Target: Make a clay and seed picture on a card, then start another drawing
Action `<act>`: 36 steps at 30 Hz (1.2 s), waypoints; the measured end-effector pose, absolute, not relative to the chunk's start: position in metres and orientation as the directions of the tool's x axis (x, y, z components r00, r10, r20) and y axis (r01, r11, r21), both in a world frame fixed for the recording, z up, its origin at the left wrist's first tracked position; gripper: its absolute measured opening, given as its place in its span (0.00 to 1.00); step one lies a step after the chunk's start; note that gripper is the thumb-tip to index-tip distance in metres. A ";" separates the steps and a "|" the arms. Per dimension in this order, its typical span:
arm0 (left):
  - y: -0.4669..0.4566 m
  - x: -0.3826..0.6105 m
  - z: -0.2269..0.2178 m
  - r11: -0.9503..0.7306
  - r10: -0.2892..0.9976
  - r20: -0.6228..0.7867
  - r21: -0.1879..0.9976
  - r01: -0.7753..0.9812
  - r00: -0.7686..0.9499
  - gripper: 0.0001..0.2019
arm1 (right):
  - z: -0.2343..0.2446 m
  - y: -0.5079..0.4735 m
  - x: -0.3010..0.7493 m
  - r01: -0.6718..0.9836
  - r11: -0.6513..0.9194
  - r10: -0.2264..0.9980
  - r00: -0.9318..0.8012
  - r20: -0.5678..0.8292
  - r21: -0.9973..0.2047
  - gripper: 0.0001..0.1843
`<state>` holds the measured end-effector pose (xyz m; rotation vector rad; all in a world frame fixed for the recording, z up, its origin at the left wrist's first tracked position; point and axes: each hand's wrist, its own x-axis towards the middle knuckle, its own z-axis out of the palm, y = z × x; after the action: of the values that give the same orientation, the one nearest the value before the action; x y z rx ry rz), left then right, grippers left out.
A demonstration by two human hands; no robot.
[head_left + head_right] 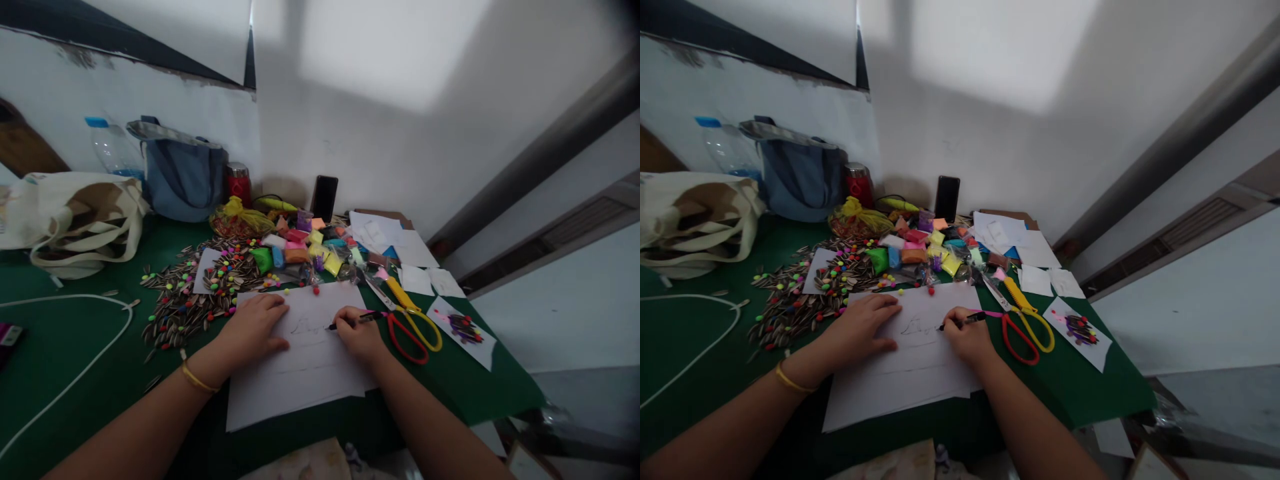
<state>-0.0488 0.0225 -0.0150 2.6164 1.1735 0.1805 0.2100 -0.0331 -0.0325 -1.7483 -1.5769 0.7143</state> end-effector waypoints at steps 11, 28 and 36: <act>0.022 -0.049 -0.014 -0.625 0.754 0.009 0.317 0.713 0.657 0.32 | -0.037 -0.033 0.212 0.642 -0.035 0.990 0.126 0.060 -0.766 0.09; 0.021 -0.048 -0.011 -0.622 0.755 -0.008 0.307 0.720 0.655 0.31 | -0.035 -0.033 0.212 0.581 -0.038 0.985 0.159 0.068 -0.813 0.09; 0.021 -0.048 -0.013 -0.620 0.758 0.004 0.316 0.718 0.652 0.31 | -0.029 -0.033 0.204 0.499 0.101 0.987 0.060 0.151 -0.861 0.11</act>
<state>-0.0481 0.0208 -0.0131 2.5861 1.1850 0.1974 0.2040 -0.0330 -0.0292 -1.5130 -1.5558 0.7474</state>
